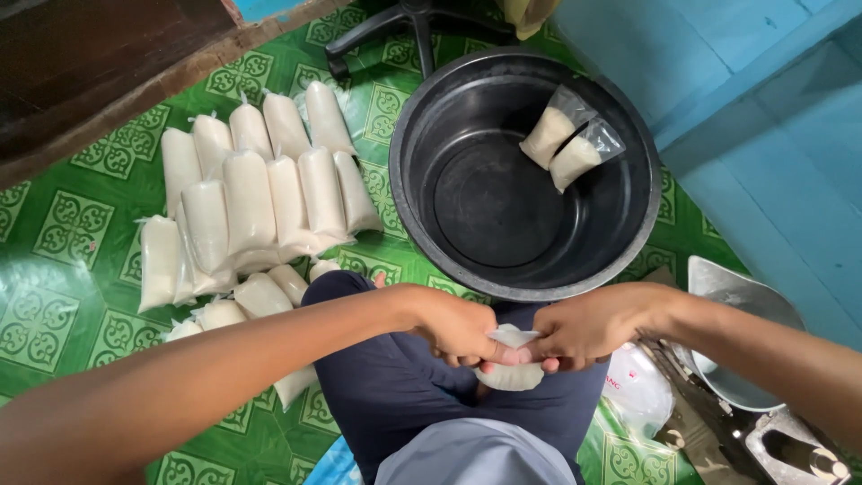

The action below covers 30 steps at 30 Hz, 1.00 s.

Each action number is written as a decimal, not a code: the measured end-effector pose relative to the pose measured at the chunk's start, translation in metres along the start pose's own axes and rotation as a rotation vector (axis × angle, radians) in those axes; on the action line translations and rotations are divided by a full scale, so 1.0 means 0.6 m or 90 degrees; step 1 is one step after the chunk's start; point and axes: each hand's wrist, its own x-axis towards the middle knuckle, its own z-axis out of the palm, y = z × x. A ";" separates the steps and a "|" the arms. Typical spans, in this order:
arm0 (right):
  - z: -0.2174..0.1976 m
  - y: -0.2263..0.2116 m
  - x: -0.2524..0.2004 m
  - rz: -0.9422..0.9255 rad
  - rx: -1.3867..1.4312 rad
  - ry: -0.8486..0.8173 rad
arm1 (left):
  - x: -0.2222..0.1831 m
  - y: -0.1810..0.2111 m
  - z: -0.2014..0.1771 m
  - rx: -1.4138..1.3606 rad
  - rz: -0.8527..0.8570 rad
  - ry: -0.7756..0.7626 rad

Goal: Tying knots in plastic bags filled with liquid to seal them for packaging.

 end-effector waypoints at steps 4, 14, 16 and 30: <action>-0.010 0.016 -0.010 -0.020 0.119 -0.073 | -0.008 -0.008 0.010 -0.059 0.077 0.044; 0.016 0.066 0.018 -0.109 0.465 -0.106 | 0.004 -0.043 0.026 -0.297 0.112 -0.020; 0.021 0.073 0.022 -0.112 0.511 -0.108 | 0.000 -0.042 0.028 -0.322 0.107 -0.021; 0.077 0.097 0.052 -0.317 0.804 0.028 | 0.010 -0.035 0.022 -0.328 0.059 0.132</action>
